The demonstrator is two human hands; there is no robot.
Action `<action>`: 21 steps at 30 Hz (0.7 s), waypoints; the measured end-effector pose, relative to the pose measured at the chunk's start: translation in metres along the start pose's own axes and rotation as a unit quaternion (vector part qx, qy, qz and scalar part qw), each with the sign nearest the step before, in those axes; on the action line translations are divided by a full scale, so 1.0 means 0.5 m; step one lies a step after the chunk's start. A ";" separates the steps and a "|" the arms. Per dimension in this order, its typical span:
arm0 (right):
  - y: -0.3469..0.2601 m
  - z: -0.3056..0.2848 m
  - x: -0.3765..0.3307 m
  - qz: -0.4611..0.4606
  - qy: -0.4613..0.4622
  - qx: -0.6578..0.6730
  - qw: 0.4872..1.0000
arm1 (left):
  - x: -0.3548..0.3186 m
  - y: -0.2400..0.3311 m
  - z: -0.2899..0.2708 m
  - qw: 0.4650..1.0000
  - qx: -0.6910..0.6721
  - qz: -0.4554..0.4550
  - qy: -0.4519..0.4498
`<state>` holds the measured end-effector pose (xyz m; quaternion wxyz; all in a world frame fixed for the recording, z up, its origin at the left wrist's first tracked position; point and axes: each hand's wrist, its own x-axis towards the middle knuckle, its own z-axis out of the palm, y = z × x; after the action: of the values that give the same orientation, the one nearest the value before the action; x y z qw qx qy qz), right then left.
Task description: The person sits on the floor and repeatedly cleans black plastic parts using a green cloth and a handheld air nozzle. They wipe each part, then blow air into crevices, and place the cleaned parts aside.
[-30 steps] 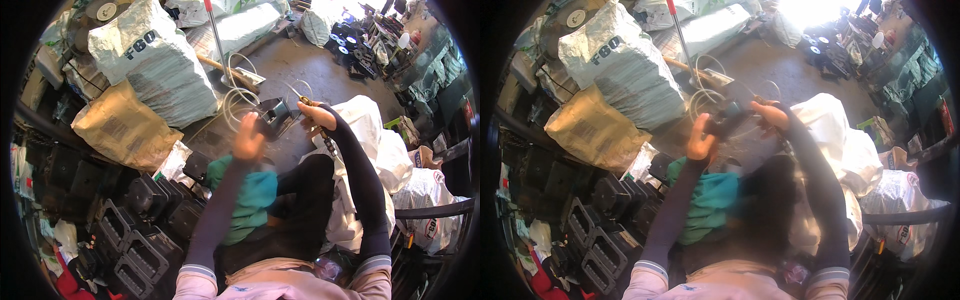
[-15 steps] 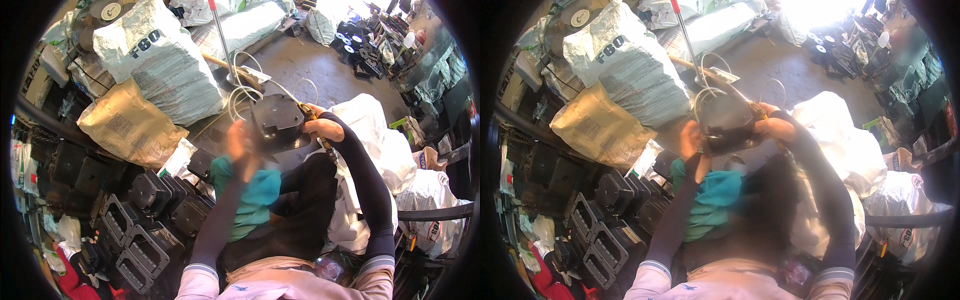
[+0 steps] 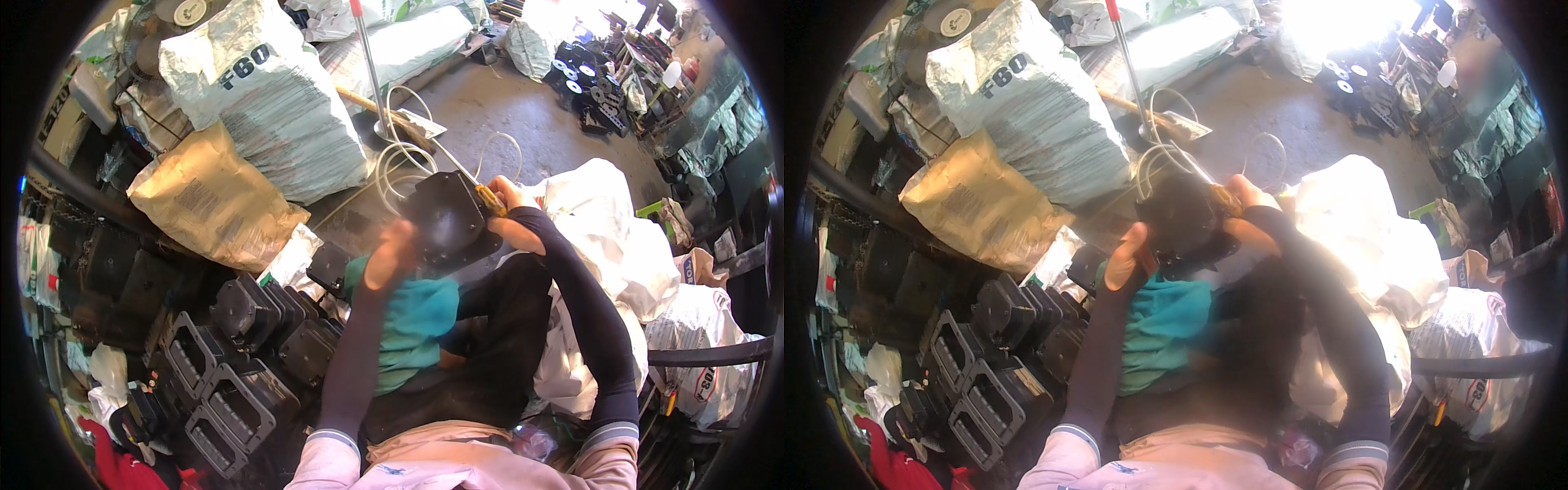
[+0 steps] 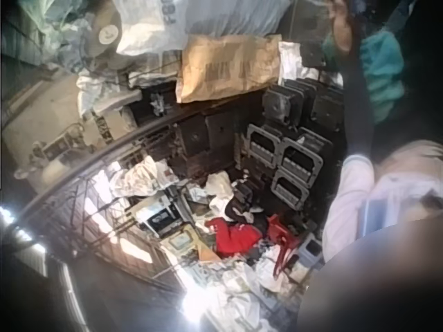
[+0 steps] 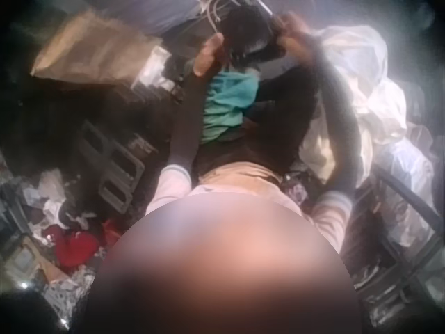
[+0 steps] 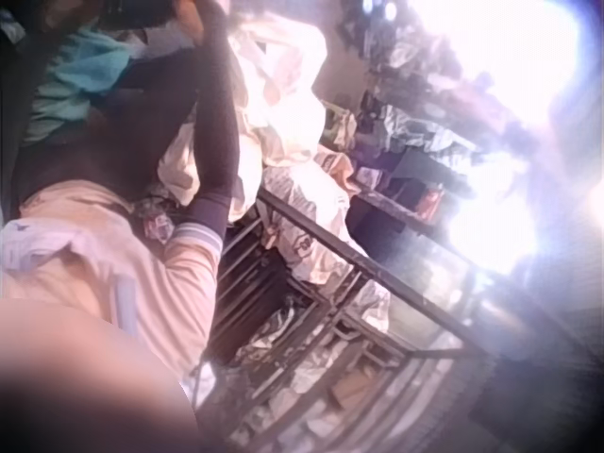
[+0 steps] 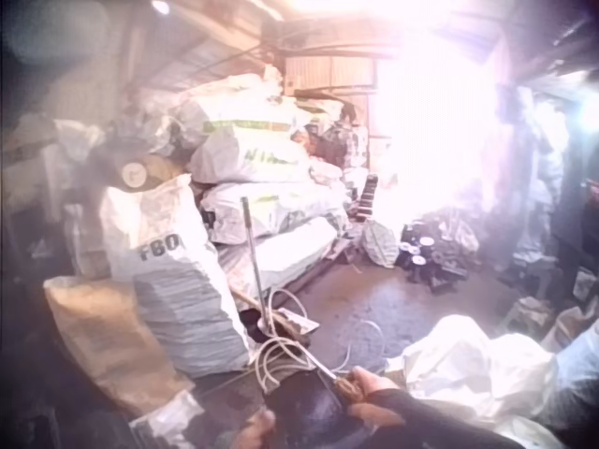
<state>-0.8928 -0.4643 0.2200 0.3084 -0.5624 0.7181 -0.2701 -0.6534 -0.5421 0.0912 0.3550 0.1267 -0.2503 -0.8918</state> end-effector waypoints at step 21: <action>-0.102 0.104 -0.034 -0.028 0.109 -0.306 0.945 | 0.142 0.011 -0.010 0.845 0.287 0.281 0.354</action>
<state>-0.8184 -0.4611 0.2253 0.0337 -0.6166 0.7795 -0.1050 -0.6988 -0.5967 0.0865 0.6025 0.4540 -0.3770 -0.5373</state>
